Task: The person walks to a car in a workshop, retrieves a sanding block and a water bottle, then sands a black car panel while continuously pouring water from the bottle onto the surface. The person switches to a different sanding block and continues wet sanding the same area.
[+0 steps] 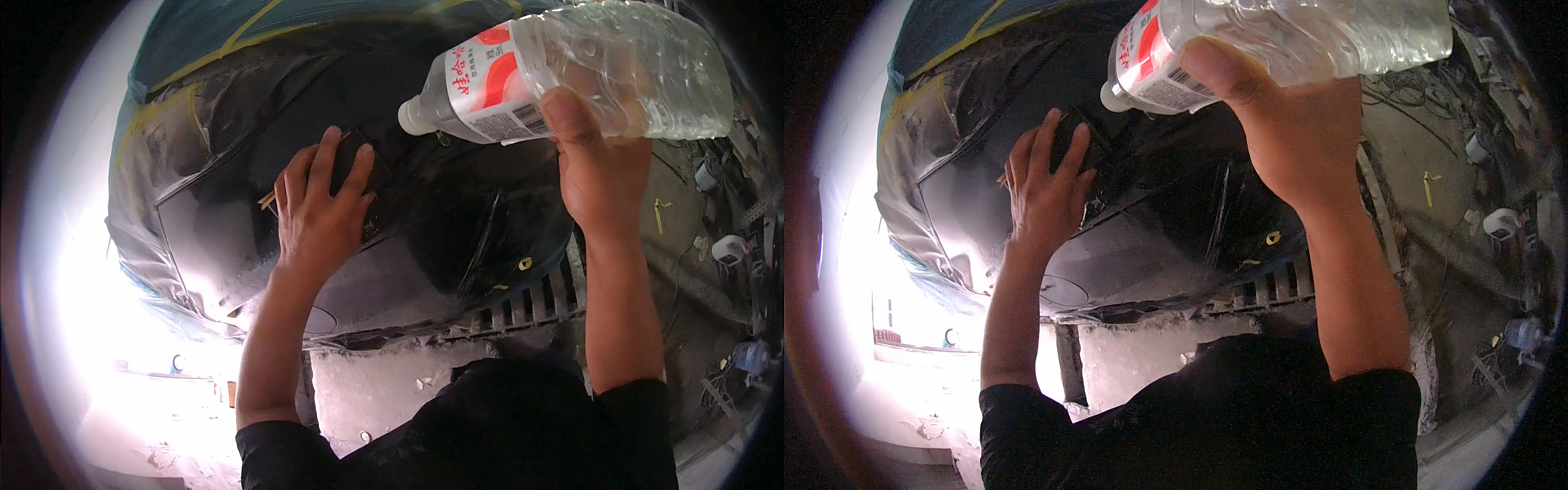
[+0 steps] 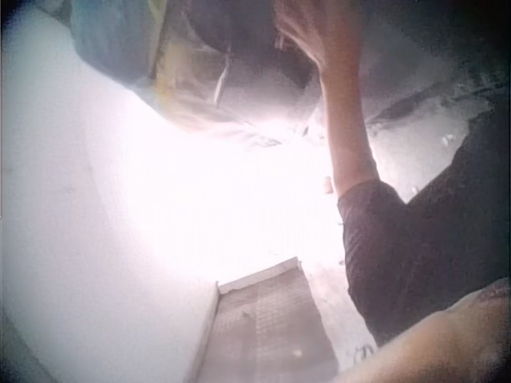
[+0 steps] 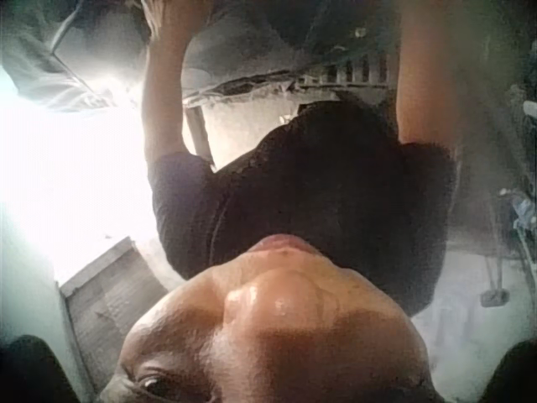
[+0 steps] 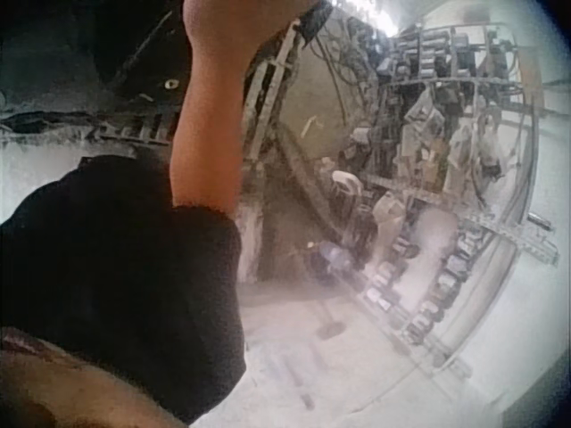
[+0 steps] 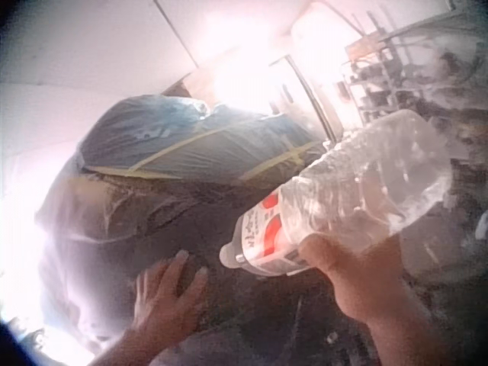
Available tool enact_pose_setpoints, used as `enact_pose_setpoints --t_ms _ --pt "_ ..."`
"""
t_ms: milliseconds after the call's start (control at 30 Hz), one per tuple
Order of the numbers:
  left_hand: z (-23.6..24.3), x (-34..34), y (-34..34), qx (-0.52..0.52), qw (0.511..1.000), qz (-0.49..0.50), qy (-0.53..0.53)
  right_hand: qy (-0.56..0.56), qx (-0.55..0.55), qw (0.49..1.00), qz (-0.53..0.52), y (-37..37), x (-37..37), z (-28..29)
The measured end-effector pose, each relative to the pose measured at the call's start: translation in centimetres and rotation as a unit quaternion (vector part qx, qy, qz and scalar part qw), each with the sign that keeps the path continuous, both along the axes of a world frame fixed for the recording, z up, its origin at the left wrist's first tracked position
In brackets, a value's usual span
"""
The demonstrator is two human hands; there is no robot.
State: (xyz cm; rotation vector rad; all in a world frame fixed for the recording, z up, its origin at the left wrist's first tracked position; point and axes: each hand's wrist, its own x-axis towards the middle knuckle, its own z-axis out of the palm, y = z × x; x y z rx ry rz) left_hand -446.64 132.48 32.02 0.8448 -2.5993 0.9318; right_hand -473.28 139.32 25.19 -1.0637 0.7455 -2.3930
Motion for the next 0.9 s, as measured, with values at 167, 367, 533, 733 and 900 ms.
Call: enact_pose_setpoints --t_ms 167,367,533,733,900 --pt "1.0 -3.3 -1.1 -0.001 1.000 -0.011 0.001 0.106 -0.025 0.990 -0.087 -1.2 0.4 -0.1" --pt "0.0 -0.2 -0.5 -0.024 1.000 -0.018 -0.009 0.069 -0.003 0.995 -0.069 -0.1 1.0 0.9" --pt "0.8 -3.9 -1.7 0.002 1.000 -0.015 0.004 0.082 -0.010 0.996 -0.042 0.2 0.3 0.6" --pt "0.1 -0.1 -0.1 0.002 1.000 0.021 -0.004 0.037 -0.034 0.998 0.034 0.3 0.0 0.6" --pt "-0.6 7.9 2.0 -0.035 0.998 0.049 -0.001 0.007 -0.056 0.998 0.040 0.4 -0.1 0.9"
